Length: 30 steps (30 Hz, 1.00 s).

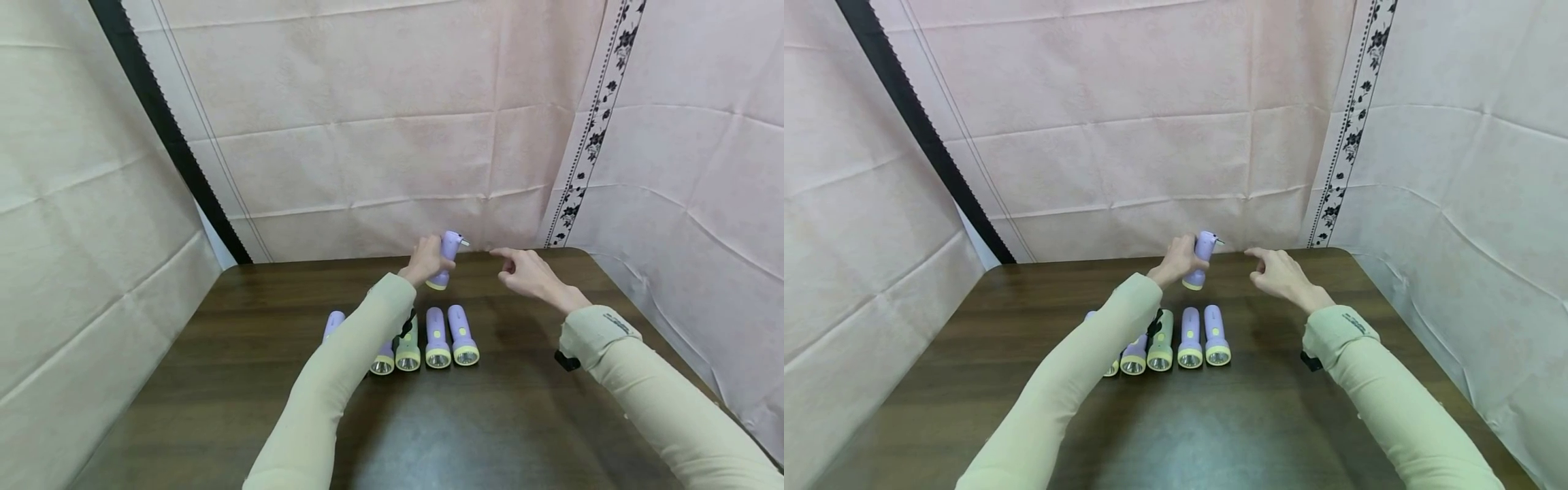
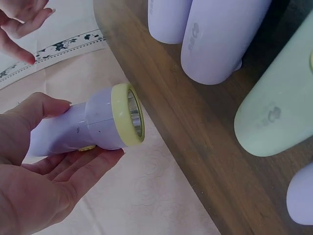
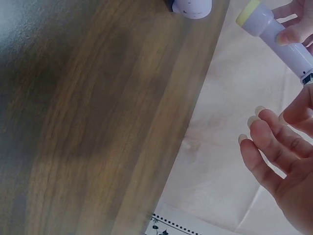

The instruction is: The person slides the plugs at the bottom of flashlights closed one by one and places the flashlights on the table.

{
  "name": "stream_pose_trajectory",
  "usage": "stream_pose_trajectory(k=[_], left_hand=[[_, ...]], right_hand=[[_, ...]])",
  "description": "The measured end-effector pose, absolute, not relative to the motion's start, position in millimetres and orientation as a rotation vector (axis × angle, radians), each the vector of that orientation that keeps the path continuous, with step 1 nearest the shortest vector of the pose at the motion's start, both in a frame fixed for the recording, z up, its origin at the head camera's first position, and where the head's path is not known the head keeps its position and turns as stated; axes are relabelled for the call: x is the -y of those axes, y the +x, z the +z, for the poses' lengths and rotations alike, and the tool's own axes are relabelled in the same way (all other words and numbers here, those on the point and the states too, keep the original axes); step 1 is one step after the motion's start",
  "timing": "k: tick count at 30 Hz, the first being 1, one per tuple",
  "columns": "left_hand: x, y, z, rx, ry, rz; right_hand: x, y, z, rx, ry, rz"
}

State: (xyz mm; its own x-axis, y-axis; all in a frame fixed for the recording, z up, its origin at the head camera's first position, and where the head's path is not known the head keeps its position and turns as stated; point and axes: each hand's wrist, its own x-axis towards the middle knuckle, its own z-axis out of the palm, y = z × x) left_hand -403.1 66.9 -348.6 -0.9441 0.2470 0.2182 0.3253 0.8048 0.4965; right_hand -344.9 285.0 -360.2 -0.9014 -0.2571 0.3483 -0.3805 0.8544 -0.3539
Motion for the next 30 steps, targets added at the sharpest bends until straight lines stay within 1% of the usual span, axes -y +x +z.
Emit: stream_pose_trajectory(k=[21, 30], left_hand=[[-62, -390, -349, 2.822, -0.57, -0.849], [-61, -387, -350, 2.808, -0.571, -0.853]], right_hand=[[-276, -343, -353, 2.722, 0.557, 0.606], [-269, -341, -347, 2.69, 0.595, 0.618]])
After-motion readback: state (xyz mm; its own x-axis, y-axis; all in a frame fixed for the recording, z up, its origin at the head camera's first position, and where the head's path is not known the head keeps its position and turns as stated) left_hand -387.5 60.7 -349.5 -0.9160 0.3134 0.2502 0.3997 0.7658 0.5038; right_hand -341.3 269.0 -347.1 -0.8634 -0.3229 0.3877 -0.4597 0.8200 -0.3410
